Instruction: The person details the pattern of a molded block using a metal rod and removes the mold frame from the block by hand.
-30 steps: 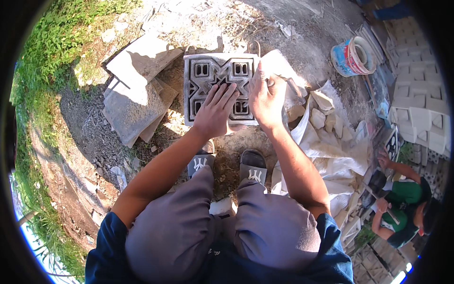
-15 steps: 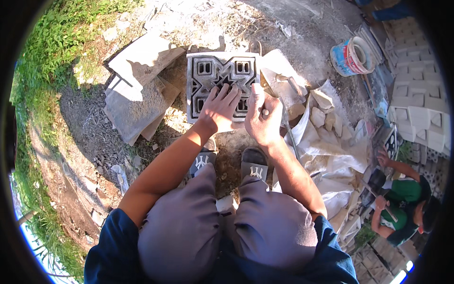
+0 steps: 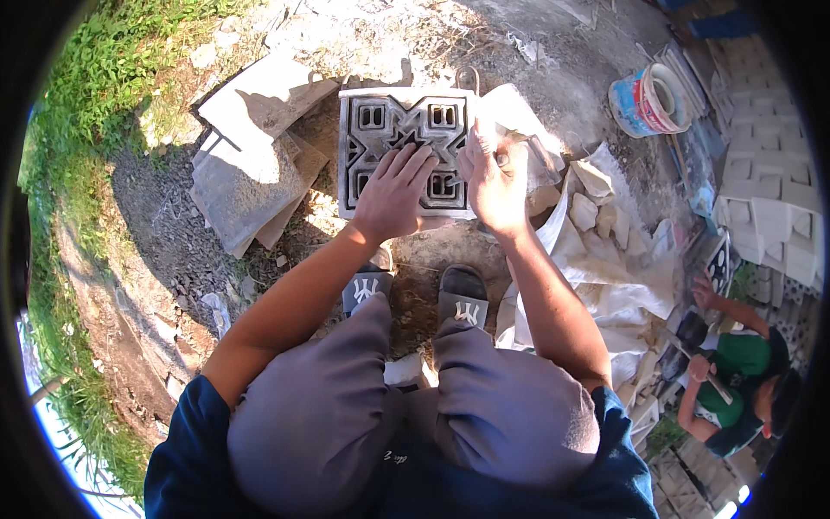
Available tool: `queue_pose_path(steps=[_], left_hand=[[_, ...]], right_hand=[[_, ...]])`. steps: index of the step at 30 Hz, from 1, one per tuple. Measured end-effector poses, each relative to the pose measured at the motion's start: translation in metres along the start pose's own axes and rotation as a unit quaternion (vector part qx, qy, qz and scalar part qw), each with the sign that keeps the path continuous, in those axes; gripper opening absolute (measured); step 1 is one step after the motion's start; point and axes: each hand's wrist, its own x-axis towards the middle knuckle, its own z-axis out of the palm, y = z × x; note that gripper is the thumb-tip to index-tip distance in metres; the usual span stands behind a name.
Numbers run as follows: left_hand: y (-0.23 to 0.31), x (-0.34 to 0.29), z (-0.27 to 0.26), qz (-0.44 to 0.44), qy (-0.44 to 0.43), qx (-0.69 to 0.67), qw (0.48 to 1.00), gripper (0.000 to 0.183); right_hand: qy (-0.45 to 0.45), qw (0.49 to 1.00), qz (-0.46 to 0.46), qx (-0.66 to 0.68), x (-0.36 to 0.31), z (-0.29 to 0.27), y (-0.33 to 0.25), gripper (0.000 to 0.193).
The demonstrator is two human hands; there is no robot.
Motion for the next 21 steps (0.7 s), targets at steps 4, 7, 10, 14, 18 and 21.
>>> queue_pose_path(steps=[4, 7, 10, 14, 18, 21], left_hand=[[0.002, 0.006, -0.004, 0.002, -0.007, -0.031, 1.0, 0.09], [0.0, 0.004, -0.006, -0.006, -0.028, -0.011, 1.0, 0.089], [0.003, 0.004, -0.002, -0.004, -0.03, -0.006, 1.0, 0.09], [0.001, 0.006, -0.001, -0.011, -0.025, -0.004, 1.0, 0.09], [0.002, 0.008, -0.001, -0.009, -0.012, -0.011, 1.0, 0.088], [-0.006, -0.005, 0.0, 0.013, -0.013, 0.068, 0.998, 0.087]], right_hand=[[-0.001, 1.0, 0.002, -0.004, -0.001, -0.008, 0.006, 0.045], [-0.022, 0.998, -0.005, -0.05, -0.017, -0.006, 0.007, 0.046], [-0.024, 0.997, -0.021, -0.064, -0.02, -0.01, 0.005, 0.049], [0.0, 1.0, 0.004, 0.0, -0.006, -0.006, -0.001, 0.05], [0.054, 0.997, 0.007, 0.047, 0.012, -0.019, 0.0, 0.049], [0.038, 0.999, -0.001, 0.033, -0.006, -0.014, 0.006, 0.051]])
